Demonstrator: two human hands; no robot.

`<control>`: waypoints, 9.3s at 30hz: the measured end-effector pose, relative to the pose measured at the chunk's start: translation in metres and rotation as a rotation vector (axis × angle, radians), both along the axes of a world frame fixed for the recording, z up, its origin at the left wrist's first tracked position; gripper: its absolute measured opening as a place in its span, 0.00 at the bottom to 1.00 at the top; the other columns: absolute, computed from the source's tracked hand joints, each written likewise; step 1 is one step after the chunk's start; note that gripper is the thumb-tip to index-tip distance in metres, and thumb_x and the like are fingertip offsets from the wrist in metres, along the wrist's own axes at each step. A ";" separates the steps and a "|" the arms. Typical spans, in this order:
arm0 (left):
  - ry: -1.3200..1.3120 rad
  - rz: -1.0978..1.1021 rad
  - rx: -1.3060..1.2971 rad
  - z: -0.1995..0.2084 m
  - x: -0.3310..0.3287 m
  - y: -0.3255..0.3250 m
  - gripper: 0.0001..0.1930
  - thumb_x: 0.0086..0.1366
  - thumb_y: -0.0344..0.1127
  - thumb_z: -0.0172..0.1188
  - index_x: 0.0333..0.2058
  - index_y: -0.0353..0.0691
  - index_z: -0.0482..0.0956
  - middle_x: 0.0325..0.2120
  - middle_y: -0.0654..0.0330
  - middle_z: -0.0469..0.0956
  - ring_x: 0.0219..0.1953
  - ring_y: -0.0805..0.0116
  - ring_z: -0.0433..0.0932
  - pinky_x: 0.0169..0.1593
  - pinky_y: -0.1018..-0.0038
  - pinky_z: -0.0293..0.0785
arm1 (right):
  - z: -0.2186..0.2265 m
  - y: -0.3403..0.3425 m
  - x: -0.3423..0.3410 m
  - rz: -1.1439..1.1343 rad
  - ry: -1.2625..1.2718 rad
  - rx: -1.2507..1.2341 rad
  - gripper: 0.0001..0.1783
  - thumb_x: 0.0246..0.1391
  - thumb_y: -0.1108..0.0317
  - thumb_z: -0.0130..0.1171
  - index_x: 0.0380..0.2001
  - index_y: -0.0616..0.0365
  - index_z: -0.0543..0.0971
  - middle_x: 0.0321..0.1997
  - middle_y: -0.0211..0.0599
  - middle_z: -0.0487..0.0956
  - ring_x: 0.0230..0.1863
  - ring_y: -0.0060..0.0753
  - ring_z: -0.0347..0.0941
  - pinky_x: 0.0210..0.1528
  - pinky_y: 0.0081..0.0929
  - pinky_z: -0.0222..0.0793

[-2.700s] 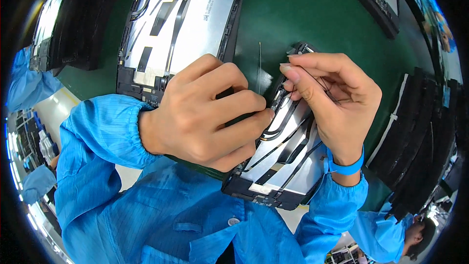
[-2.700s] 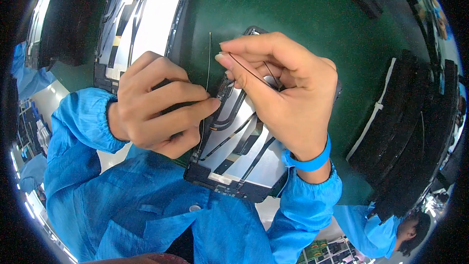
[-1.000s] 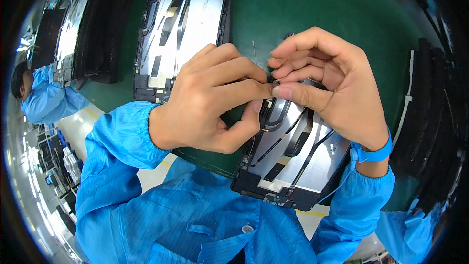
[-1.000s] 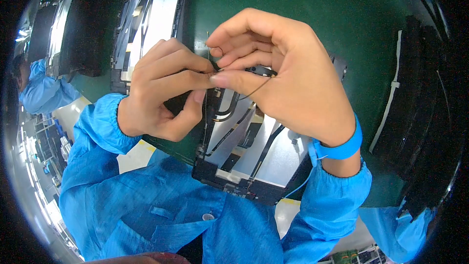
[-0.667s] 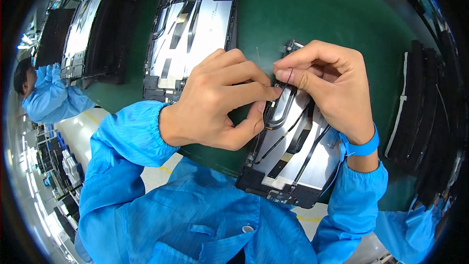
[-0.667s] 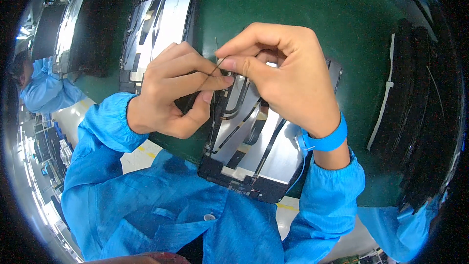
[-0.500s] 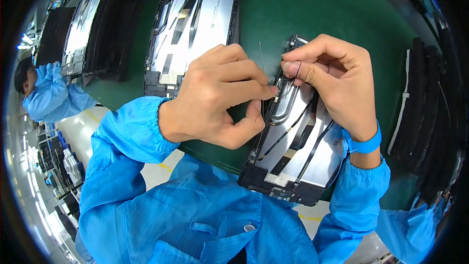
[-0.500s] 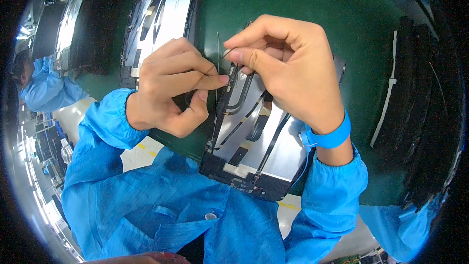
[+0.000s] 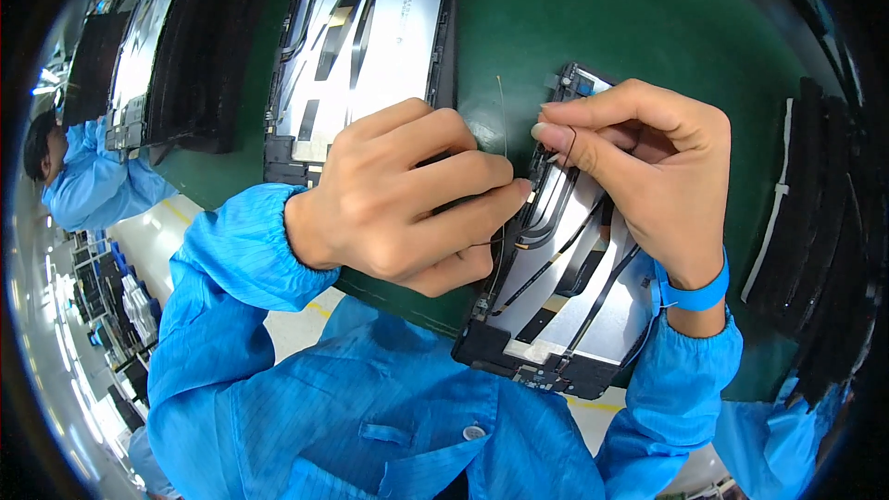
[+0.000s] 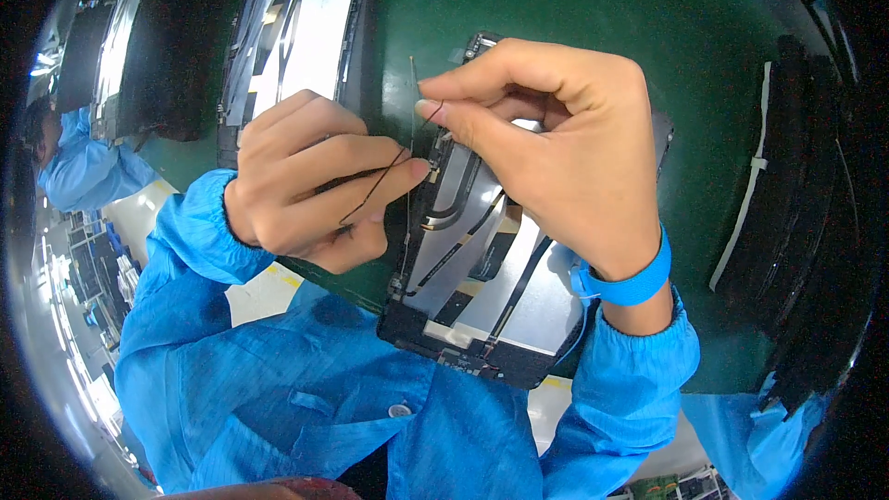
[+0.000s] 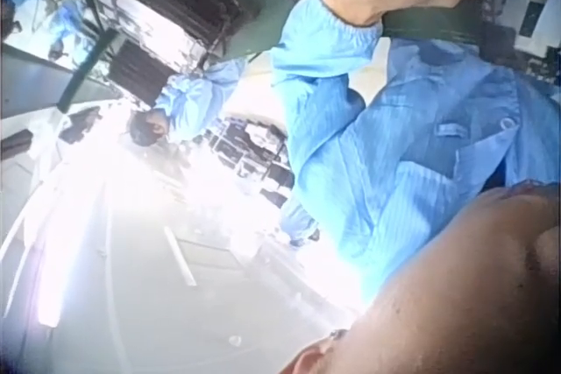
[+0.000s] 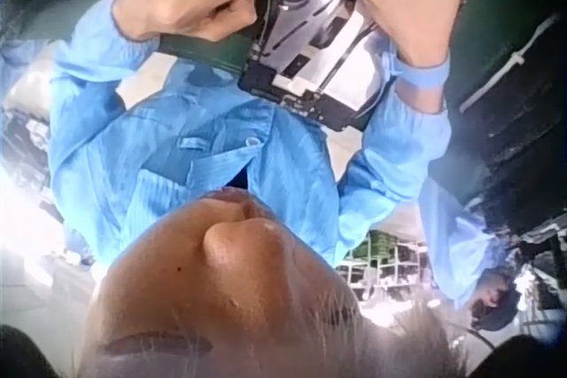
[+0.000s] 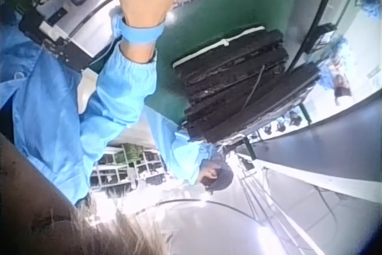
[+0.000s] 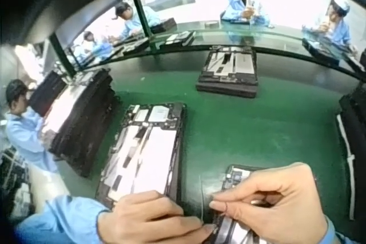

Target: The person routes ribbon cables and connects internal components of a tablet, including a battery and circuit board, into its casing on an assembly line. The person uses tweezers to manipulate the small components.

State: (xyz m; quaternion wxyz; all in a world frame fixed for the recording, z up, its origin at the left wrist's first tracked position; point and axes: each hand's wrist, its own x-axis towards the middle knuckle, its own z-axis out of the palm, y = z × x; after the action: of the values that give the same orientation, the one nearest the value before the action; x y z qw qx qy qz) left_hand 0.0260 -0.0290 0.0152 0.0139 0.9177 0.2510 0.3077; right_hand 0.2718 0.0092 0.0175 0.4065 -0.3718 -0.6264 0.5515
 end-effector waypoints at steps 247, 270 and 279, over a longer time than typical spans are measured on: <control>-0.806 0.953 -1.084 0.161 -0.332 -0.011 0.26 0.71 0.52 0.72 0.50 0.30 0.85 0.34 0.61 0.89 0.29 0.76 0.88 0.34 0.81 0.87 | -0.006 -0.009 -0.002 -0.020 -0.079 0.025 0.09 0.62 0.80 0.71 0.45 0.67 0.90 0.44 0.36 0.89 0.46 0.23 0.85 0.51 0.23 0.82; 0.087 -0.118 0.106 0.003 -0.018 -0.002 0.22 0.46 0.29 0.70 0.44 0.36 0.89 0.35 0.60 0.82 0.30 0.66 0.80 0.28 0.72 0.77 | -0.001 -0.014 -0.008 -0.033 -0.103 0.161 0.09 0.61 0.80 0.70 0.44 0.64 0.91 0.41 0.42 0.90 0.42 0.29 0.89 0.47 0.24 0.85; 0.045 -0.123 0.053 0.000 -0.010 0.011 0.17 0.50 0.29 0.66 0.40 0.35 0.91 0.38 0.56 0.88 0.29 0.67 0.80 0.27 0.75 0.77 | 0.003 -0.014 -0.001 -0.003 -0.148 0.158 0.11 0.62 0.84 0.69 0.46 0.65 0.90 0.42 0.37 0.86 0.43 0.25 0.85 0.49 0.22 0.82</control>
State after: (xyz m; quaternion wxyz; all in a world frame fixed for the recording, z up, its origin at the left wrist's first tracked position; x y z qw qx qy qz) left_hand 0.0165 -0.0182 0.0151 0.0029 0.9381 0.1863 0.2920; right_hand 0.2707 -0.0046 0.0201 0.3883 -0.3792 -0.6956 0.4708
